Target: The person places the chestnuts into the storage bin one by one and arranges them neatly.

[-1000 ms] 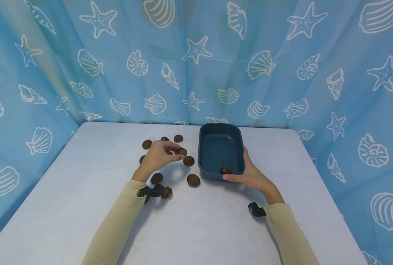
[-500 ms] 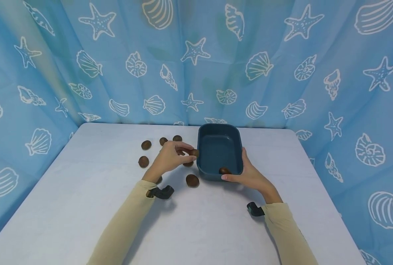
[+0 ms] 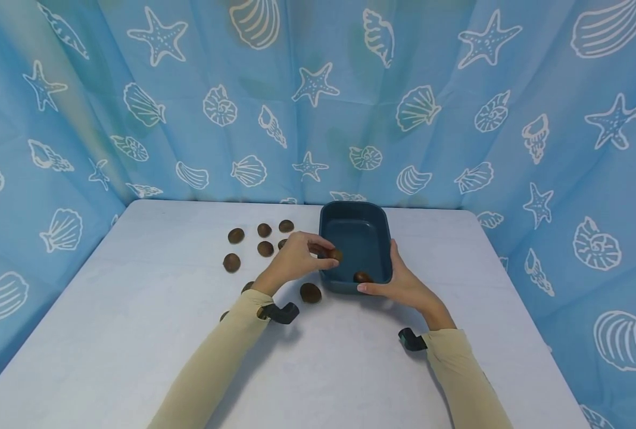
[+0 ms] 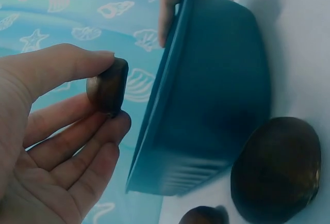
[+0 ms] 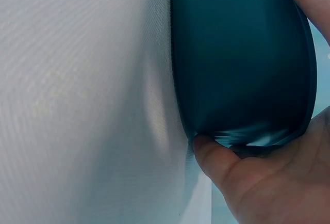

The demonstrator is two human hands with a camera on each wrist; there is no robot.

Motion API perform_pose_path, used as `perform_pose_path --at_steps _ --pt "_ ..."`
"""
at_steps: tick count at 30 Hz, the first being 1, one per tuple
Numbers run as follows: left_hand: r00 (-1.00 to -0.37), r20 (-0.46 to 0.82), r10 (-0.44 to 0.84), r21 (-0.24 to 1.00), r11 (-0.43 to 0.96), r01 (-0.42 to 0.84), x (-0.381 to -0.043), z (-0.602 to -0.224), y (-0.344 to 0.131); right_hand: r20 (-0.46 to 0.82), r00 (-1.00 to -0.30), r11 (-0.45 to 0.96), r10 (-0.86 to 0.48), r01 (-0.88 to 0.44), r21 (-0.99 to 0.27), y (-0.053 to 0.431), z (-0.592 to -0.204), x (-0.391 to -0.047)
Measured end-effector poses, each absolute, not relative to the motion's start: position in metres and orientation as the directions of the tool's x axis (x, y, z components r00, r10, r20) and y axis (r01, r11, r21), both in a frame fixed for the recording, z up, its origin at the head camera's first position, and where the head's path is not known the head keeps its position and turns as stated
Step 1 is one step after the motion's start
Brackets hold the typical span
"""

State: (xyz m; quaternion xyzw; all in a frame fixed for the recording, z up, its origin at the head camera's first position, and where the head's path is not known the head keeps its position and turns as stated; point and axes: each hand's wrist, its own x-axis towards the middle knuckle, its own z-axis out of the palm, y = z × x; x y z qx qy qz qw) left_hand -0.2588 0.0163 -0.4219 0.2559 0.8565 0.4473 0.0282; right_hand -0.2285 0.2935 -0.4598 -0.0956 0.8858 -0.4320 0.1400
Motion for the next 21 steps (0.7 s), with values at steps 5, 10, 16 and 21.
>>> perform_pose_path --at_steps 5,10,16,21 --pt "-0.857 0.15 0.493 0.773 0.482 0.412 -0.261 -0.425 0.026 -0.171 -0.941 0.611 -0.291 -0.045 -0.791 0.294 -0.46 -0.229" --pt "-0.844 0.12 0.522 0.742 0.518 0.425 -0.265 -0.43 0.032 -0.162 -0.941 0.599 -0.296 -0.05 -0.8 0.295 -0.463 -0.231" --pt "-0.818 0.125 0.561 0.674 0.557 0.485 -0.269 -0.433 0.04 -0.161 -0.942 0.589 -0.296 -0.048 -0.806 0.297 -0.464 -0.232" --pt "-0.798 0.105 0.593 0.627 0.584 0.516 -0.27 -0.433 0.044 -0.127 -0.94 0.564 -0.317 -0.08 -0.822 0.297 -0.465 -0.233"
